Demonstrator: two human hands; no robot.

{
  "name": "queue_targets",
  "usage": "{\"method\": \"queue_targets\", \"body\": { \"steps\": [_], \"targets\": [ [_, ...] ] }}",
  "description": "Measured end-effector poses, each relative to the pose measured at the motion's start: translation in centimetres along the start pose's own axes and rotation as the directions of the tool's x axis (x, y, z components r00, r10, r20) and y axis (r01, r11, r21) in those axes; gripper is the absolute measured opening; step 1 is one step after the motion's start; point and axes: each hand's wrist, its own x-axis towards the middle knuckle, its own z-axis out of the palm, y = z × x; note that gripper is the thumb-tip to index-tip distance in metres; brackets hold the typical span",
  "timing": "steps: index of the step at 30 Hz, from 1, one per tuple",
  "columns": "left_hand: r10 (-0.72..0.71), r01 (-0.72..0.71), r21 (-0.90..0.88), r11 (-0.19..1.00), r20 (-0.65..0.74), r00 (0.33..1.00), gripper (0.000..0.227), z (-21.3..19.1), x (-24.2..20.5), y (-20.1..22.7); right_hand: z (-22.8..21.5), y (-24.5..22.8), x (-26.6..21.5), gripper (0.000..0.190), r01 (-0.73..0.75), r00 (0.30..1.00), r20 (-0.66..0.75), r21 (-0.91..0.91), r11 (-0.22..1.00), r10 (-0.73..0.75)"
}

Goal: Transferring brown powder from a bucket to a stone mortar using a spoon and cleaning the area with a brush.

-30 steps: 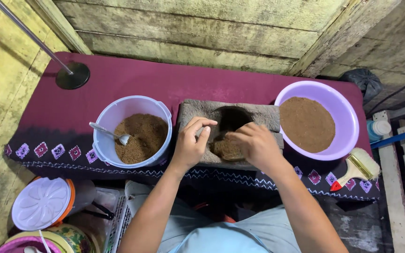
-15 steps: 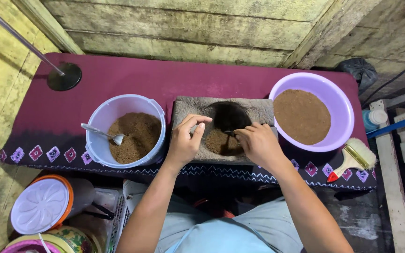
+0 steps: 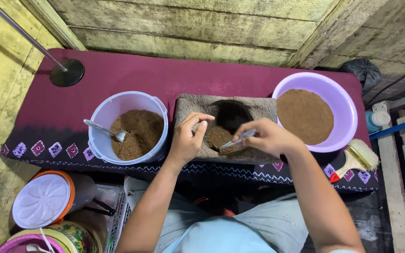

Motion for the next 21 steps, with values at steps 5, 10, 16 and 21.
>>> {"method": "queue_targets", "body": {
  "steps": [5,10,16,21],
  "targets": [
    [-0.012,0.012,-0.009,1.000,-0.014,1.000,0.024,0.0,-0.2,0.1,0.5,0.2,4.8,0.016,-0.075,0.988,0.083,-0.461,0.884,0.127],
    [0.004,-0.004,-0.005,1.000,-0.035,0.999,0.023,0.1,-0.5,0.3,-0.5,-1.4,3.4,0.016,0.027,0.995,-0.066,-0.553,0.833,-0.076],
    [0.020,-0.020,0.000,1.000,0.007,1.000,0.023,0.3,-0.1,0.2,2.4,6.8,1.2,0.008,0.043,0.941,-0.108,-0.902,0.429,-0.320],
    [0.021,-0.021,0.006,1.000,-0.014,1.000,0.024,0.3,-0.4,0.0,2.7,5.1,-0.3,0.010,0.113,0.901,-0.140,-0.839,0.532,-0.411]
  ]
}}
